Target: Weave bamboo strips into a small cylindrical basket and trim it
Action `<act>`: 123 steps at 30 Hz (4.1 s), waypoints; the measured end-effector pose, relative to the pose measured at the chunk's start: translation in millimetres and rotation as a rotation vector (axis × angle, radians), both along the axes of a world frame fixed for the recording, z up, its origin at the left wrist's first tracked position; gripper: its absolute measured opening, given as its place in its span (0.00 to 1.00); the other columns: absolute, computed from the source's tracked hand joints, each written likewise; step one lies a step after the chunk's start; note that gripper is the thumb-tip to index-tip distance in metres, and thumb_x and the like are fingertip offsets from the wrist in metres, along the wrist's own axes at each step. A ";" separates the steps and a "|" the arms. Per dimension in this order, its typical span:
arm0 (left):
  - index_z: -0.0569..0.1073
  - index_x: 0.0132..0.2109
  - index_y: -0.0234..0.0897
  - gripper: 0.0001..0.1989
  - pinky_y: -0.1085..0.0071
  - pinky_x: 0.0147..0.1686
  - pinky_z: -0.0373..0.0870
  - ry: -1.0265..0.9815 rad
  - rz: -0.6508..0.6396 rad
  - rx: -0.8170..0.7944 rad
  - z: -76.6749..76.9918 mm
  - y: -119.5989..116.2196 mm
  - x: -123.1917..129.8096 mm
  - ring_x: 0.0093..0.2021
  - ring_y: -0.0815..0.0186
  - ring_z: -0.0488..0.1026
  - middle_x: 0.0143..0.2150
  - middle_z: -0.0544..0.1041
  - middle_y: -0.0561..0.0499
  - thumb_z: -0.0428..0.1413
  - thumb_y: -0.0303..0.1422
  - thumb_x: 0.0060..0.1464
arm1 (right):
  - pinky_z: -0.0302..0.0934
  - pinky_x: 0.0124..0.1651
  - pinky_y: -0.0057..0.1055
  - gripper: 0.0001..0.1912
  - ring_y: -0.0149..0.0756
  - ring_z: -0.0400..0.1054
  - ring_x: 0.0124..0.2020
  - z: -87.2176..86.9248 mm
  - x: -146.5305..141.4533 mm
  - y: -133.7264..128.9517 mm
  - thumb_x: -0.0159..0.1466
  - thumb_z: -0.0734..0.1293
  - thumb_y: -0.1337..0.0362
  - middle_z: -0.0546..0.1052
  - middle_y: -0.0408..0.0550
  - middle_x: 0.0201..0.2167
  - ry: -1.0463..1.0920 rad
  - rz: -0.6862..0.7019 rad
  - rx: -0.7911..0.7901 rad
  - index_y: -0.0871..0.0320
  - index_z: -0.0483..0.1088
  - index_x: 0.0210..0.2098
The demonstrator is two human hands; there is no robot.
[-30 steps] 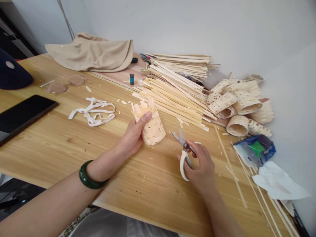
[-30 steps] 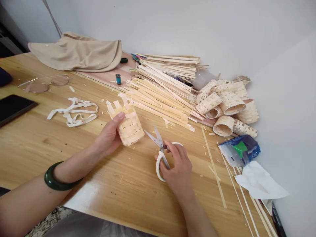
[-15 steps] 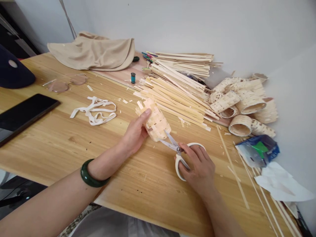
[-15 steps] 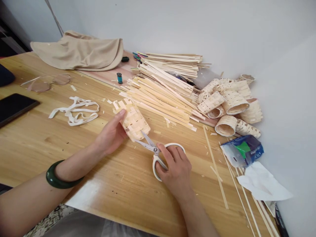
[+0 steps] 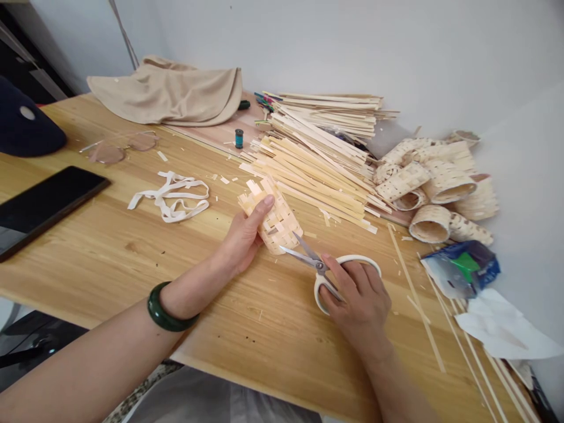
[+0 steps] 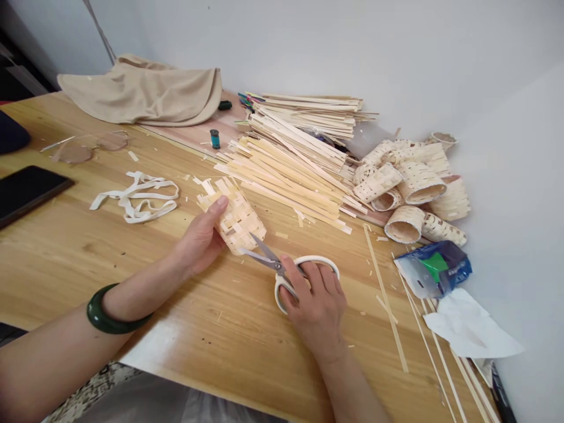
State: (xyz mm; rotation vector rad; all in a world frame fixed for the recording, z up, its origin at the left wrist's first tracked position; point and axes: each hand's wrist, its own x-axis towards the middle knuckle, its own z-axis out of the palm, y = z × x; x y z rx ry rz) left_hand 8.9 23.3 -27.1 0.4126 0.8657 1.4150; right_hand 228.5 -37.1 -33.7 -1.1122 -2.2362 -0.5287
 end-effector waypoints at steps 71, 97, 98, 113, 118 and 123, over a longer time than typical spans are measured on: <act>0.82 0.48 0.35 0.25 0.62 0.45 0.79 -0.158 -0.382 -0.077 -0.3 -14.3 10.5 0.45 0.54 0.81 0.47 0.84 0.43 0.61 0.53 0.57 | 0.70 0.28 0.27 0.14 0.35 0.76 0.27 -19.1 -1.9 -6.1 0.67 0.70 0.59 0.82 0.46 0.32 0.529 0.088 -0.458 0.52 0.75 0.52; 0.79 0.51 0.32 0.24 0.59 0.52 0.77 -0.110 -0.477 0.122 -10.1 -21.6 14.4 0.49 0.50 0.81 0.47 0.85 0.41 0.67 0.46 0.55 | 0.66 0.33 0.31 0.21 0.37 0.75 0.31 -12.6 3.4 -4.4 0.67 0.62 0.72 0.81 0.50 0.35 0.129 -0.133 -0.183 0.58 0.71 0.58; 0.79 0.51 0.33 0.23 0.58 0.52 0.77 -0.109 -0.475 0.122 -10.7 -21.9 14.3 0.50 0.50 0.81 0.45 0.85 0.42 0.66 0.45 0.55 | 0.65 0.33 0.31 0.20 0.37 0.75 0.31 -12.3 3.7 -4.6 0.67 0.62 0.72 0.80 0.49 0.34 0.109 -0.135 -0.161 0.59 0.72 0.58; 0.79 0.48 0.32 0.20 0.63 0.47 0.78 -0.058 -0.381 -0.011 -5.4 -20.4 15.4 0.47 0.54 0.80 0.44 0.85 0.43 0.66 0.42 0.53 | 0.61 0.29 0.29 0.10 0.33 0.74 0.25 -10.3 -1.2 -5.5 0.69 0.64 0.69 0.82 0.46 0.30 0.185 -0.115 -0.176 0.58 0.75 0.48; 0.80 0.46 0.34 0.15 0.65 0.41 0.79 -0.119 -0.316 -0.090 5.3 -16.4 12.6 0.40 0.58 0.81 0.41 0.85 0.45 0.58 0.40 0.60 | 0.69 0.40 0.32 0.18 0.37 0.74 0.34 -7.3 -1.2 -1.0 0.63 0.72 0.58 0.80 0.48 0.38 0.413 -0.161 -0.346 0.54 0.72 0.52; 0.80 0.46 0.33 0.19 0.62 0.42 0.79 -0.111 -0.357 -0.171 7.1 -16.1 11.0 0.36 0.58 0.81 0.38 0.84 0.44 0.56 0.45 0.61 | 0.71 0.40 0.34 0.16 0.38 0.75 0.35 -15.5 3.1 2.8 0.64 0.70 0.58 0.80 0.49 0.39 0.527 -0.230 -0.463 0.53 0.73 0.51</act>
